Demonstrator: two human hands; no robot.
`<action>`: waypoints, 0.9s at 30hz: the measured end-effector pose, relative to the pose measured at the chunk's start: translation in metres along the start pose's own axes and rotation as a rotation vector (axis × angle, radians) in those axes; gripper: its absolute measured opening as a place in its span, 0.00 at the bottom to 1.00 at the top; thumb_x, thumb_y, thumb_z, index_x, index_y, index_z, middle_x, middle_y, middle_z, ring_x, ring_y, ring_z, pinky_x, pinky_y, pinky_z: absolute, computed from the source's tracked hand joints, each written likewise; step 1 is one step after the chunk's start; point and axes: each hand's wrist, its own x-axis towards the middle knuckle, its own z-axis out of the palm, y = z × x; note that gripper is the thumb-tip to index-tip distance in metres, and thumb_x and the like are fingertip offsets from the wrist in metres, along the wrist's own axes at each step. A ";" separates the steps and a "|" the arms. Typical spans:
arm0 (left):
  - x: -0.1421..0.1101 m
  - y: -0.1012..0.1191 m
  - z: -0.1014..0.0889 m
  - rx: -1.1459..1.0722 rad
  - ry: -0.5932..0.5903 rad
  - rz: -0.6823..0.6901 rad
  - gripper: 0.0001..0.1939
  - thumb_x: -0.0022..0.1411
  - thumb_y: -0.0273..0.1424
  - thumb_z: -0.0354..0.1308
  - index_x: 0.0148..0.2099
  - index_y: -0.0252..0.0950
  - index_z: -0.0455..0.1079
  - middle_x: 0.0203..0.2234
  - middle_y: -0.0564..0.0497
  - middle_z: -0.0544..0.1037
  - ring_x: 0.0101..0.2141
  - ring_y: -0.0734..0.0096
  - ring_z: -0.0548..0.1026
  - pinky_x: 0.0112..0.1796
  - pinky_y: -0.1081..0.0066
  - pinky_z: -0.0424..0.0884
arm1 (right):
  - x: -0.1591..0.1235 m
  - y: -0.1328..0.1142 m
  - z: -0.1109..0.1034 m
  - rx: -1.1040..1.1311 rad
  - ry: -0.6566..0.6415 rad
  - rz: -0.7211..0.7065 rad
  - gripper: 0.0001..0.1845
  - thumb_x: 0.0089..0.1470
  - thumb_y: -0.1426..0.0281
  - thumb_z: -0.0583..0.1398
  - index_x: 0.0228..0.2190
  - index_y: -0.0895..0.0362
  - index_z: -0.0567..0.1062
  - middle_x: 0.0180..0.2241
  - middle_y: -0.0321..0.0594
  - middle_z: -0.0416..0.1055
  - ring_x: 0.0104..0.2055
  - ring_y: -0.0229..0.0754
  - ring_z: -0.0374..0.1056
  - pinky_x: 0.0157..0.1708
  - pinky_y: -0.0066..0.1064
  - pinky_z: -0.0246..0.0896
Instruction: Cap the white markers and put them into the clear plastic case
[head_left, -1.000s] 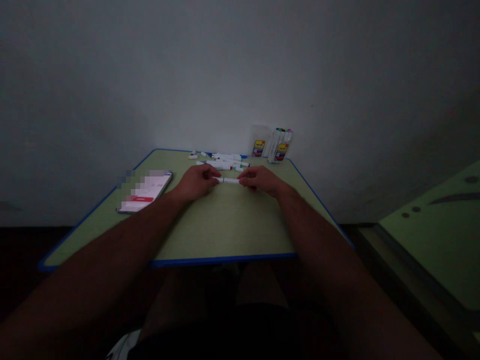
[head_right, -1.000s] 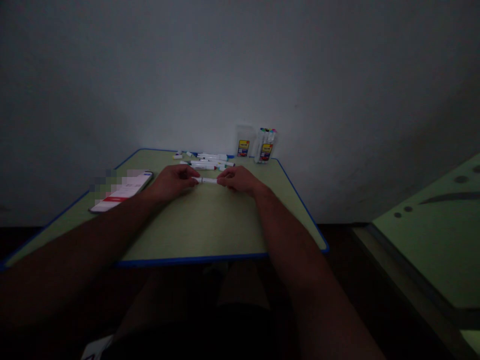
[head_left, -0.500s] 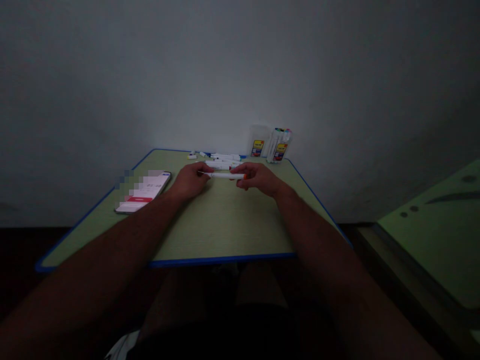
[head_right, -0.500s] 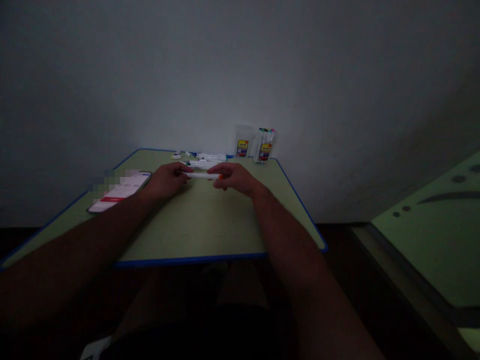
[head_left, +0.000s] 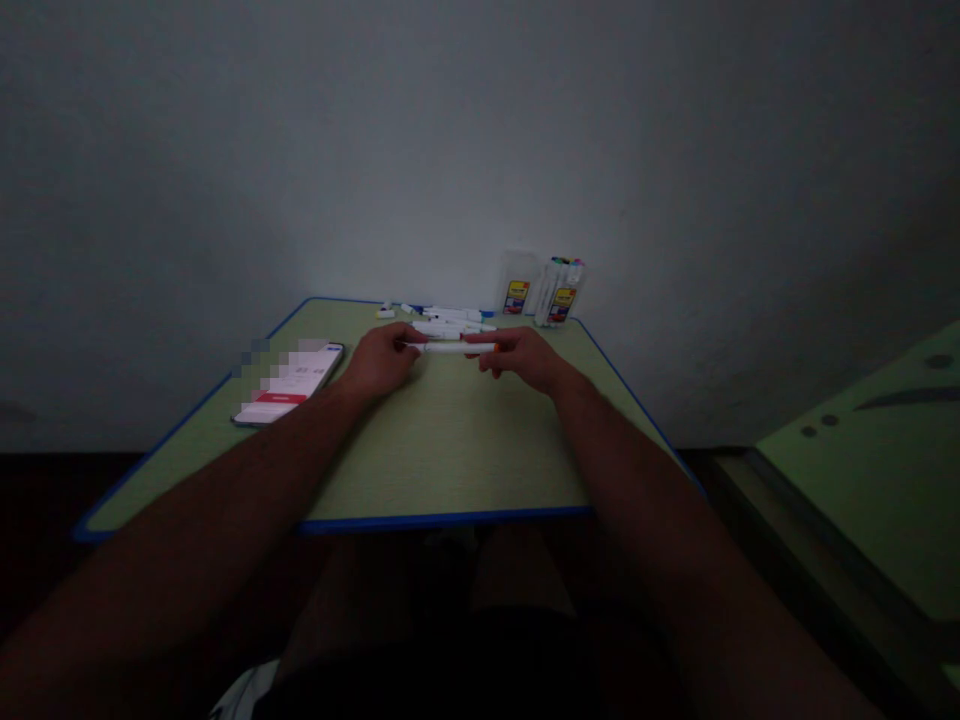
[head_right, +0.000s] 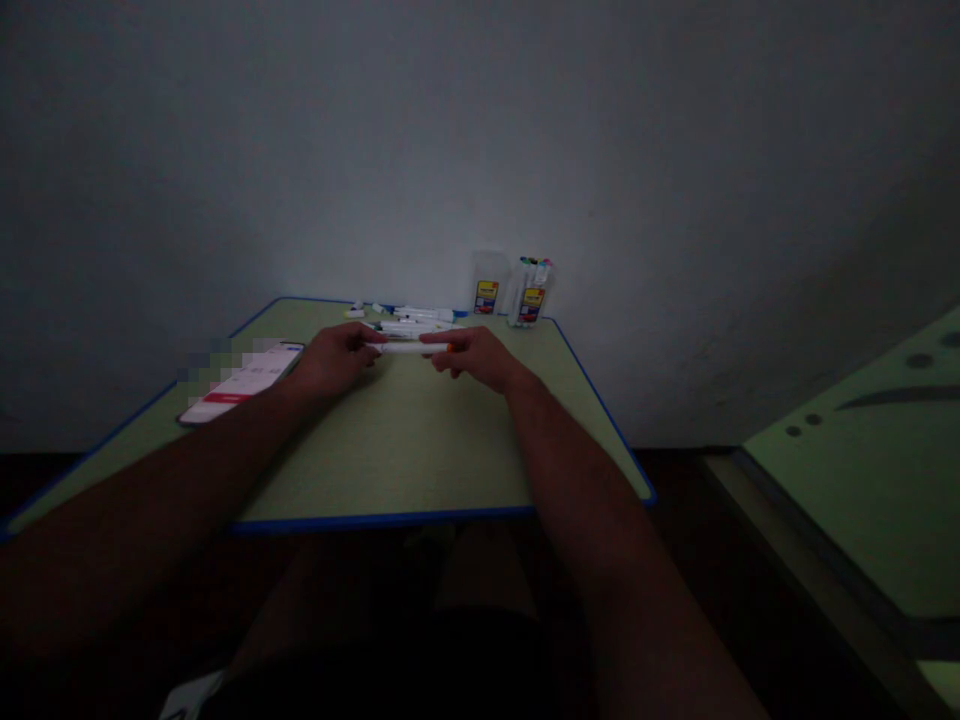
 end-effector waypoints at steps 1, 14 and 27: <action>0.000 0.000 0.000 -0.004 0.006 0.006 0.12 0.56 0.27 0.59 0.43 0.36 0.78 0.28 0.49 0.79 0.30 0.66 0.74 0.36 0.65 0.69 | 0.000 0.000 -0.001 -0.019 0.022 0.008 0.25 0.46 0.67 0.69 0.48 0.57 0.81 0.29 0.38 0.77 0.25 0.32 0.65 0.26 0.26 0.66; -0.008 0.014 0.002 -0.225 -0.019 0.104 0.09 0.51 0.28 0.67 0.38 0.35 0.78 0.26 0.53 0.76 0.28 0.72 0.70 0.32 0.69 0.66 | 0.001 0.012 -0.008 -0.194 0.160 0.212 0.17 0.51 0.76 0.64 0.44 0.59 0.82 0.25 0.35 0.73 0.22 0.31 0.62 0.22 0.23 0.61; -0.007 0.012 0.002 -0.170 -0.020 0.056 0.09 0.48 0.33 0.67 0.35 0.36 0.79 0.24 0.52 0.77 0.27 0.70 0.72 0.31 0.68 0.67 | 0.000 0.014 -0.012 -0.124 0.160 0.146 0.15 0.48 0.73 0.67 0.40 0.58 0.84 0.24 0.37 0.75 0.23 0.33 0.66 0.25 0.26 0.65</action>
